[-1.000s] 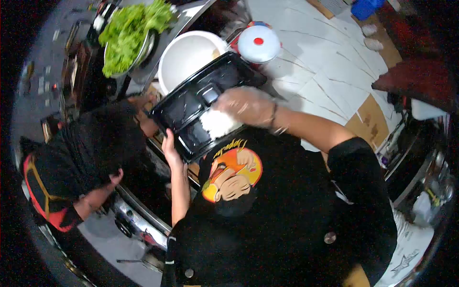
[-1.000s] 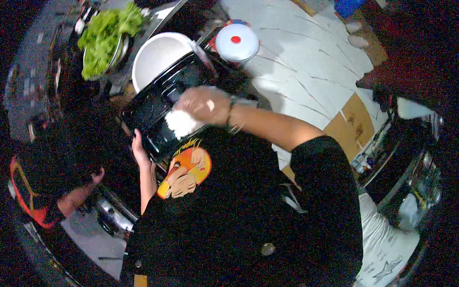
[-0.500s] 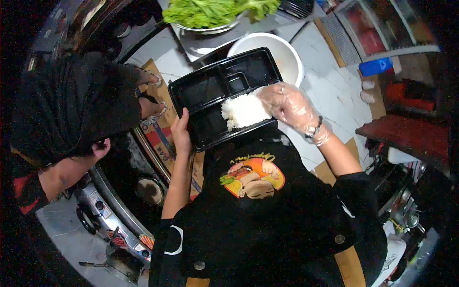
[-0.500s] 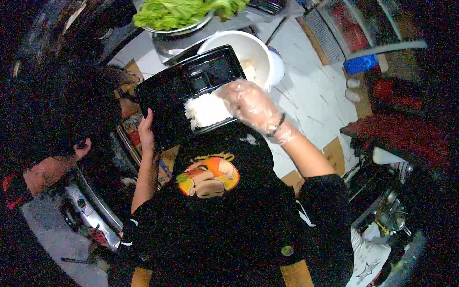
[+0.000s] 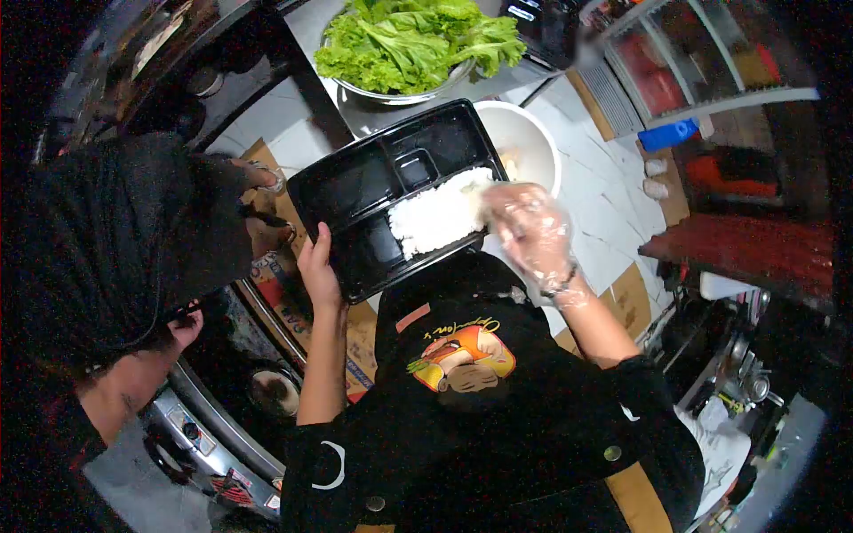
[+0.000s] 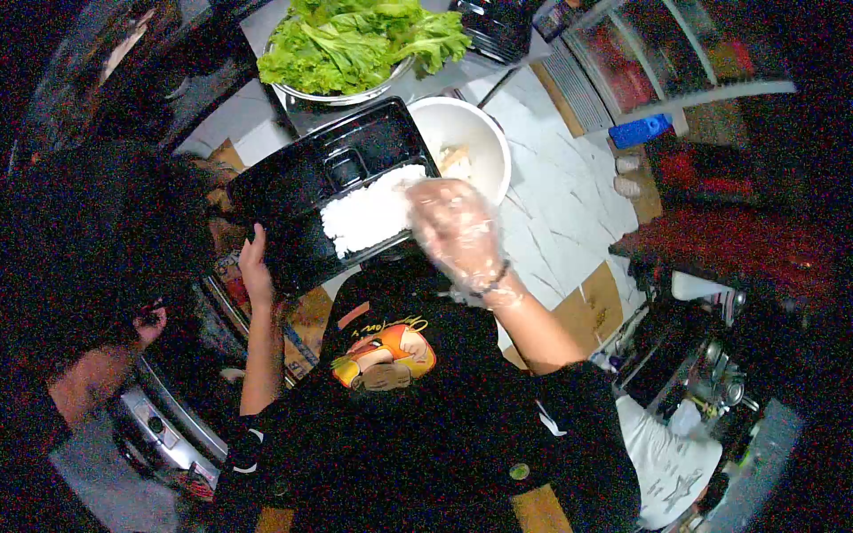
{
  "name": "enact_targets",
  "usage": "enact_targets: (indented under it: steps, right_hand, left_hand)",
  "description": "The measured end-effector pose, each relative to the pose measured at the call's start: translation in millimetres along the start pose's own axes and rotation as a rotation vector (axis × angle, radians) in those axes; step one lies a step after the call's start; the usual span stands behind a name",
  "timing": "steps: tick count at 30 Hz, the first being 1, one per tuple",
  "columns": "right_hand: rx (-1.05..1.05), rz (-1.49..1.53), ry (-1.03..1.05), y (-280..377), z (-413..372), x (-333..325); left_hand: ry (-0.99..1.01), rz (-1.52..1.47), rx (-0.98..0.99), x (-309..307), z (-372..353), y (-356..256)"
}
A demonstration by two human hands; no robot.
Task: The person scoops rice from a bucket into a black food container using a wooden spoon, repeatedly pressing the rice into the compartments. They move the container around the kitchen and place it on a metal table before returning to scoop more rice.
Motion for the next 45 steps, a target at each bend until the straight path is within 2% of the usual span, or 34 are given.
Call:
enact_targets:
  steps: [2, 3, 4, 5, 6, 7, 10, 11, 13, 15, 16, 18, 19, 20, 22, 24, 28, 29, 31, 34, 35, 36, 37, 39, 41, 43, 45]
  right_hand:
    - [0.033, -0.081, -0.045, -11, 0, -8]
    - [-0.047, -0.133, -0.01, -7, 3, -3]
    - [-0.077, -0.092, 0.045, -5, 5, 7]
    - [-0.11, -0.053, 0.1, -1, 8, 17]
    - [-0.1, -0.058, 0.122, 2, 11, 23]
    - [-0.091, -0.065, 0.144, 3, 16, 25]
    - [-0.142, 0.061, -0.199, 20, 27, -25]
    - [-0.09, 0.111, -0.248, 17, 27, -37]
    - [-0.07, 0.154, -0.378, 1, 24, -50]
    - [-0.078, 0.143, -0.431, -25, 21, -53]
    - [-0.01, 0.156, -0.441, -37, 19, -57]
    - [0.062, 0.188, -0.442, -54, 21, -60]
    - [0.147, 0.221, -0.465, -58, 15, -60]
    - [0.233, 0.258, -0.484, -67, 12, -57]
    - [0.29, 0.31, -0.509, -85, 8, -45]
    - [0.37, 0.359, -0.517, -106, 0, -24]
    - [0.855, 0.192, -0.368, -108, -15, 7]
    - [0.913, 0.265, -0.424, -106, -26, 21]
    - [1.008, 0.301, -0.485, -100, -49, 42]
    - [1.147, 0.215, -0.439, -75, -52, 54]
    - [1.153, 0.192, -0.449, -69, -50, 57]
    - [1.159, 0.135, -0.445, -60, -48, 59]
    - [1.167, 0.08, -0.438, -53, -43, 61]
    - [1.172, 0.002, -0.408, -37, -19, 57]
    - [1.148, -0.105, -0.3, -25, 5, 56]
    - [1.164, -0.08, -0.314, -30, -5, 66]
    - [1.173, 0.03, -0.351, -34, -1, 72]
  left_hand:
    - [-0.034, 0.079, 0.012, -5, -5, -10]
    - [-0.052, 0.153, 0.024, -7, -1, -18]
    - [-0.065, 0.428, 0.161, -26, 9, -3]
    - [-0.017, 0.283, 0.169, -15, 3, -18]
    - [-0.098, 0.188, 0.052, -11, -3, -21]
    - [-0.068, 0.264, 0.045, -21, 2, -14]
    - [-0.083, 0.136, 0.119, -20, -10, -28]
    - [-0.141, 0.086, 0.082, -20, -15, -34]
    - [-0.127, -0.173, -0.022, -18, -12, -45]
    - [-0.189, -0.205, -0.043, -36, 4, -48]
    - [-0.196, -0.179, -0.028, -42, 9, -59]
    - [-0.229, -0.335, -0.105, -37, 25, -85]
    - [-0.125, -0.351, -0.039, -33, 33, -112]
    - [-0.151, -0.321, -0.002, -34, 46, -136]
    - [-0.133, -0.248, 0.046, -36, 85, -179]
    - [-0.086, -0.184, 0.043, -52, 161, -206]
    - [-0.033, -0.181, 0.121, -55, 325, -247]
    - [-0.024, -0.184, 0.16, -55, 365, -252]
    - [-0.139, -0.205, 0.035, -41, 414, -261]
    - [-0.306, -0.077, 0.077, -27, 491, -264]
    - [-0.382, -0.033, 0.102, -30, 523, -262]
    - [-0.251, -0.201, 0.072, -22, 552, -257]
    - [-0.235, -0.2, 0.056, -20, 579, -254]
    - [-0.327, -0.096, 0.057, -17, 612, -254]
    - [-0.304, -0.106, 0.039, -11, 637, -253]
    - [-0.311, -0.036, -0.023, -9, 654, -253]
    - [-0.316, -0.02, -0.006, -14, 678, -249]
Point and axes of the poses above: each hand's wrist, its own z-axis towards the middle knuckle, its own x-axis out of the palm, y = z × x, the point moved 6 cm from there along z, towards the middle knuckle, and after that the axes turned 4 degrees about -x, right-handed, at the moved point
